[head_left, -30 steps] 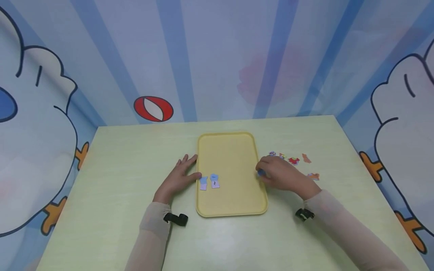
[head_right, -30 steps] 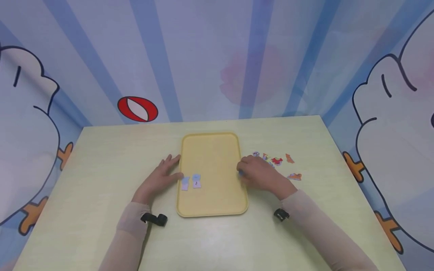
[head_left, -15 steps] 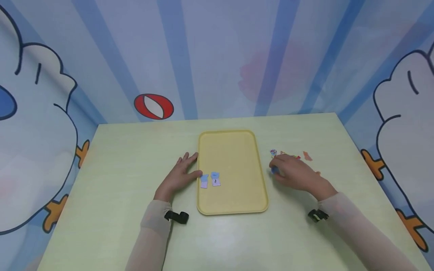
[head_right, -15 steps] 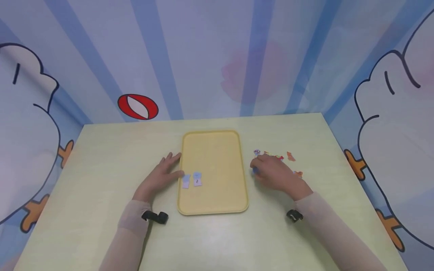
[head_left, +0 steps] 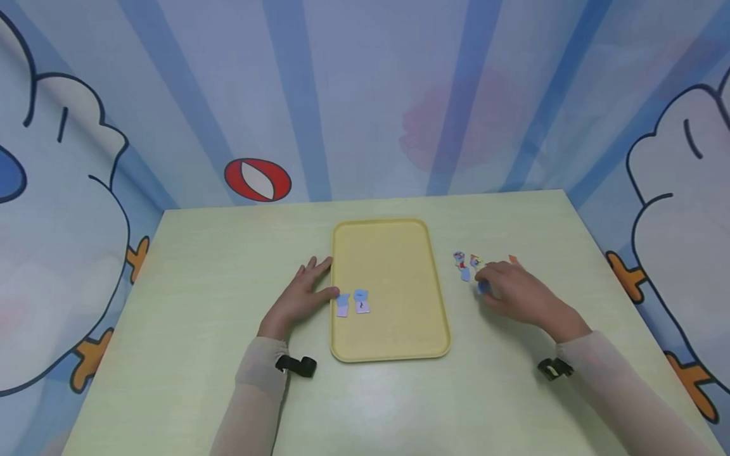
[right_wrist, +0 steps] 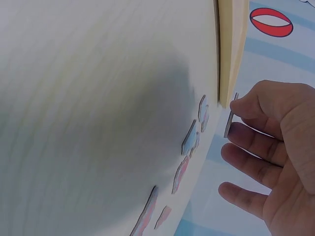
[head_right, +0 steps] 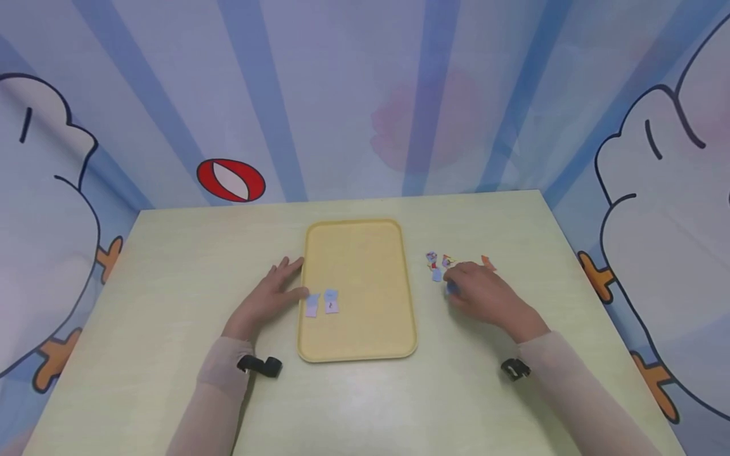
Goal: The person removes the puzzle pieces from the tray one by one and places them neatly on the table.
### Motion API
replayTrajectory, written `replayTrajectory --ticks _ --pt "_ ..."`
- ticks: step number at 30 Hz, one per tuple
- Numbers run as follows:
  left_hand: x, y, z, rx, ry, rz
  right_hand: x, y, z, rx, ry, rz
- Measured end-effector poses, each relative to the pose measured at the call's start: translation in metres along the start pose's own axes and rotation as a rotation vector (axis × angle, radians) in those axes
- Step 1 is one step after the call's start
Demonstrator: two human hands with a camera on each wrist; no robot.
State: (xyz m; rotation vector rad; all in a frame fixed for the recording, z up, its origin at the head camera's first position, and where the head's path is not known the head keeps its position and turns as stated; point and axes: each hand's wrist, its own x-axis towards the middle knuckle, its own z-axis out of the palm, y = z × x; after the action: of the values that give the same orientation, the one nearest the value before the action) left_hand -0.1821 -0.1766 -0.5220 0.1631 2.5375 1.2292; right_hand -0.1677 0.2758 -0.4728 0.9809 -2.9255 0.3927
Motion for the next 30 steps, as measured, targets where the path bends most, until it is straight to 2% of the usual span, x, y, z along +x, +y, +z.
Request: replayTrajectory --ticks 6,18,23,30 --pt "0.000 0.002 0.001 -0.004 0.000 -0.008 -0.006 0.011 0.001 0.003 0.001 -0.012" --pt "0.001 0.000 0.000 -0.001 -0.001 -0.028 -0.018 0.023 0.000 0.028 -0.085 0.109" --pt "0.001 -0.002 0.000 -0.005 -0.002 -0.013 -0.019 0.029 0.002 0.053 -0.098 0.144" --pt "0.001 -0.003 0.001 0.001 -0.007 -0.011 -0.025 0.038 0.011 0.061 -0.081 0.133"
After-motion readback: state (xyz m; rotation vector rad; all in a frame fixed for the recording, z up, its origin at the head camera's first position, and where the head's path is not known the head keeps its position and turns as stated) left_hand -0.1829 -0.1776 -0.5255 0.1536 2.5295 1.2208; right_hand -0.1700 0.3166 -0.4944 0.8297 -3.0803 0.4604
